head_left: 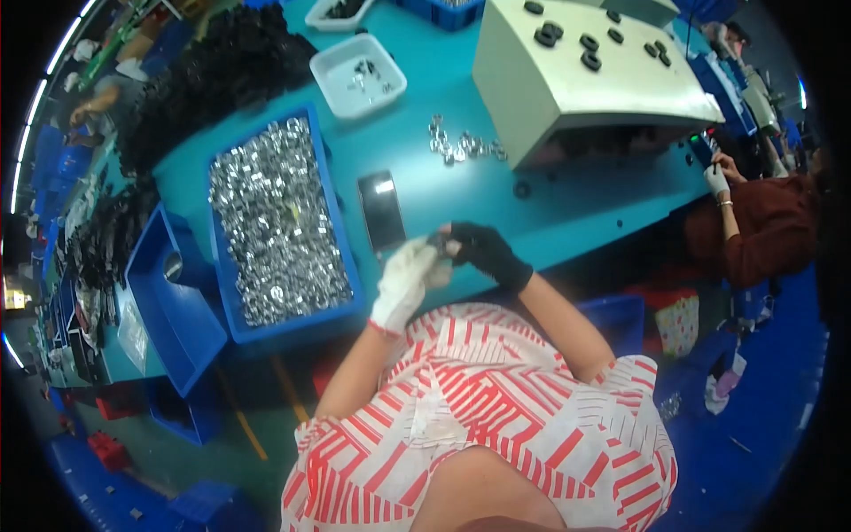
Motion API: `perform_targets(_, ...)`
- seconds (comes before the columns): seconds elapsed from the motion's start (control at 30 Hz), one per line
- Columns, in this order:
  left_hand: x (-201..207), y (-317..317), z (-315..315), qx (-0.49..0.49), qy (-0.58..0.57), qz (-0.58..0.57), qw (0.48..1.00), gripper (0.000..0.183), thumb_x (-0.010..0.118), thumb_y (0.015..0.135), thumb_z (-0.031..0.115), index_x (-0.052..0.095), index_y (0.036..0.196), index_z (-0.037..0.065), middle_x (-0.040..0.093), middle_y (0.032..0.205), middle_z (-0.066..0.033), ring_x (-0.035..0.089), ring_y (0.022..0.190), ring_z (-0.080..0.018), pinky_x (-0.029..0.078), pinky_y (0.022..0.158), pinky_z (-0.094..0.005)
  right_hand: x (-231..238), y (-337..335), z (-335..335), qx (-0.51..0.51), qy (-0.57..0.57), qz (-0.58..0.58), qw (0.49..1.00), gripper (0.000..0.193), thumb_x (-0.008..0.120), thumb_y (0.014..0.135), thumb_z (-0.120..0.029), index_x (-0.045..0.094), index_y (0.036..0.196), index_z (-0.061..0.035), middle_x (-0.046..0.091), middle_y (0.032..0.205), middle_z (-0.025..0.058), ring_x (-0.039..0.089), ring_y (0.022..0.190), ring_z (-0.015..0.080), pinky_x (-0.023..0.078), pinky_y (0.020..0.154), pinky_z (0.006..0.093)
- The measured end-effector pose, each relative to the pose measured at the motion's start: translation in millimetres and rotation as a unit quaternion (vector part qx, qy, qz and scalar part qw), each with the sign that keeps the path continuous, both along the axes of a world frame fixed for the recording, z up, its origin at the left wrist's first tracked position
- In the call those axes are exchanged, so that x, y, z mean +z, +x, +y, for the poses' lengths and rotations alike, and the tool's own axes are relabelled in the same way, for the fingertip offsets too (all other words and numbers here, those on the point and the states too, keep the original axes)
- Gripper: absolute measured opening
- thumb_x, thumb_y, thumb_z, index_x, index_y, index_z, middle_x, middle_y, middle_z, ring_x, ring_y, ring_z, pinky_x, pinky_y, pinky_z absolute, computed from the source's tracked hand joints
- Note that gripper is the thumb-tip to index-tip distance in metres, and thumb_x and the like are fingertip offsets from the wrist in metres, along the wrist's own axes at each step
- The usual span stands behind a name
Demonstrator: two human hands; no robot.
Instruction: The recorder is manually assembling small mechanical components, including rings and housings, at a factory workbench.
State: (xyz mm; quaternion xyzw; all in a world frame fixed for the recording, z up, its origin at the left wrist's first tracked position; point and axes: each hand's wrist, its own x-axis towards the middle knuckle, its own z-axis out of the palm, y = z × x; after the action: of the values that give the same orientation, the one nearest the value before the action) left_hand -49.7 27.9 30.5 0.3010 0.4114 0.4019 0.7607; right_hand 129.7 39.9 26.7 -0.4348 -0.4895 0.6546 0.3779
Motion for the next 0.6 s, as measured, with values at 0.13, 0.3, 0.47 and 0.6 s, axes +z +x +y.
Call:
perform_targets(0.13,3.2,-2.6,4.9,0.002,-0.020,0.012,1.000,0.041,0.051,0.090,0.018,0.045,0.122,-0.007,0.060,0.099,-0.0118,0.063,0.074,-0.0159,0.054,0.064,-0.0255,-3.3,3.4,0.3,0.011,-0.012,-0.052,0.998,0.030,0.057,0.088,-0.012,0.056,0.117,-0.0037,0.061,0.094,0.0049,0.057,0.075,0.0113,0.048,0.067,0.0260)
perform_targets(0.3,-5.4,1.8,-8.3,0.001,-0.042,0.002,0.999,0.035,0.054,0.088,0.011,0.048,0.117,-0.007,0.060,0.095,-0.0103,0.062,0.076,-0.0141,0.055,0.063,-0.0247,-9.5,-4.0,-18.9,-0.016,0.098,-0.104,0.990,0.033,0.059,0.087,-0.014,0.055,0.119,-0.0050,0.061,0.094,0.0070,0.058,0.079,0.0136,0.048,0.071,0.0281)
perform_targets(0.47,-7.1,6.6,-21.6,0.023,-0.068,-0.025,0.997,0.036,0.054,0.087,0.010,0.047,0.118,-0.007,0.061,0.095,-0.0100,0.062,0.077,-0.0132,0.055,0.064,-0.0248,-2.9,-4.0,-34.9,0.057,0.186,-0.285,0.939,0.047,0.063,0.081,-0.014,0.048,0.125,-0.0068,0.054,0.098,0.0113,0.056,0.090,0.0263,0.045,0.080,0.0342)
perform_targets(0.6,-0.6,5.9,-22.5,-0.021,-0.008,0.086,0.996,0.036,0.055,0.086,0.009,0.048,0.118,-0.007,0.061,0.095,-0.0103,0.062,0.077,-0.0131,0.055,0.065,-0.0248,-2.5,3.2,-31.2,0.112,0.204,-0.280,0.931,0.046,0.063,0.081,-0.014,0.048,0.124,-0.0073,0.054,0.099,0.0108,0.055,0.091,0.0269,0.044,0.081,0.0353)
